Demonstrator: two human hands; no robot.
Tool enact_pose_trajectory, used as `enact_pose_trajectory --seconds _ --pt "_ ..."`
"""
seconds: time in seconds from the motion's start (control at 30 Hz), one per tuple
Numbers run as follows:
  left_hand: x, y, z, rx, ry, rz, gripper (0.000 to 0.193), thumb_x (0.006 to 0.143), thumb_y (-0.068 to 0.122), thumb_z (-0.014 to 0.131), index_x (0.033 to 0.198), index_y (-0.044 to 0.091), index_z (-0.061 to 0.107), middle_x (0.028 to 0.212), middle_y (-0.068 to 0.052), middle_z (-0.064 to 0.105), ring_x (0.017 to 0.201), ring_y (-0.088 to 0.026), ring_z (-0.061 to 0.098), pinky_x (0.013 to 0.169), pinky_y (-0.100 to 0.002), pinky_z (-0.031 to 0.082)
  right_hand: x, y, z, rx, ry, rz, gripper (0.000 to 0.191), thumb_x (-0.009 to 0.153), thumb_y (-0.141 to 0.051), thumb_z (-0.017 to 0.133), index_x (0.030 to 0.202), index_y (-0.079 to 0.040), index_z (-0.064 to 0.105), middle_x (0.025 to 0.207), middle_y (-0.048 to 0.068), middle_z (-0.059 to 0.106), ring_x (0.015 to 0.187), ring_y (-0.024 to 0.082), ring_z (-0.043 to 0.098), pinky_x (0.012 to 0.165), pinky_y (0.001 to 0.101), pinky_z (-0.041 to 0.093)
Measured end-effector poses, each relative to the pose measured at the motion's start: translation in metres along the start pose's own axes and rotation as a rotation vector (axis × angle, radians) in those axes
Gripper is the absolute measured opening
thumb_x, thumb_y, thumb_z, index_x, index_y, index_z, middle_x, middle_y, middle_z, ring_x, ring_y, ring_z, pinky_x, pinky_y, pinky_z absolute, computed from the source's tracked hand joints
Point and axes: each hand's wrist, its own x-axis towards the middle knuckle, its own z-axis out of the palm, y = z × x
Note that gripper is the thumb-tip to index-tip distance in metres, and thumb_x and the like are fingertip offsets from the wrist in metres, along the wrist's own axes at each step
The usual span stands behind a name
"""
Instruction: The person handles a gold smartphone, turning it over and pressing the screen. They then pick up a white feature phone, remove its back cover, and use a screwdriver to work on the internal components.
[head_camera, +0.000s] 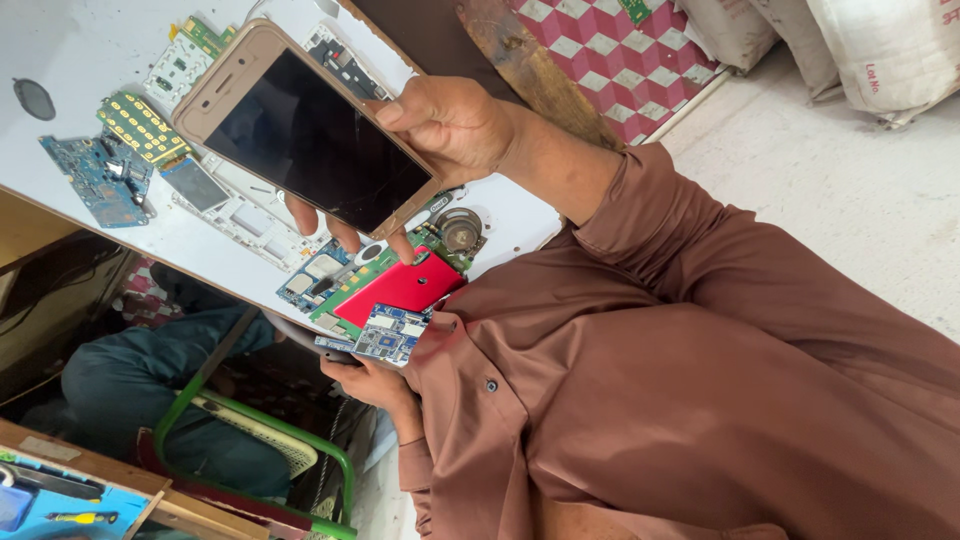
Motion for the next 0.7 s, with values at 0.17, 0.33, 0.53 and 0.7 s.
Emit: enact_pose_trajectory --seconds 0.17,0.33,0.53,0.7 --pt "0.0 0.0 0.0 -0.004 0.005 0.011 0.051 0.103 0.032 0.062 0.134 -0.007 0.048 0.108 -0.027 0.07 0.093 -0.037 0.069 0.081 -0.046 0.051 0.006 -0.008 0.014 -0.094 -0.302 0.025 0.051 0.11 -0.031 0.05 0.151 0.0 0.044 0.137 0.029 0.057 0.117 0.042 0.066 0.08 0.0564 0.063" --pt "0.0 0.0 0.0 -0.01 0.0 0.04 0.048 0.104 0.029 0.062 0.133 -0.008 0.048 0.109 -0.028 0.07 0.096 -0.038 0.069 0.084 -0.046 0.051 0.005 -0.008 0.018 -0.084 -0.261 0.041 0.053 0.11 -0.032 0.048 0.152 0.0 0.043 0.141 0.03 0.054 0.119 0.042 0.061 0.082 0.0596 0.062" --pt "0.0 -0.001 0.0 -0.009 0.003 -0.018 0.049 0.103 0.029 0.062 0.133 -0.007 0.049 0.109 -0.027 0.071 0.094 -0.036 0.071 0.081 -0.045 0.052 0.004 0.001 -0.006 -0.034 -0.225 0.073 0.052 0.111 -0.028 0.049 0.152 0.004 0.044 0.141 0.024 0.058 0.121 0.034 0.061 0.099 0.0551 0.058" --pt "0.0 -0.003 0.001 -0.011 0.0 0.02 0.049 0.104 0.028 0.061 0.135 -0.008 0.048 0.11 -0.027 0.071 0.093 -0.035 0.071 0.081 -0.045 0.053 0.004 0.005 -0.017 -0.12 -0.143 0.08 0.054 0.111 -0.027 0.047 0.155 0.005 0.042 0.14 0.019 0.057 0.123 0.027 0.059 0.108 0.0449 0.05"
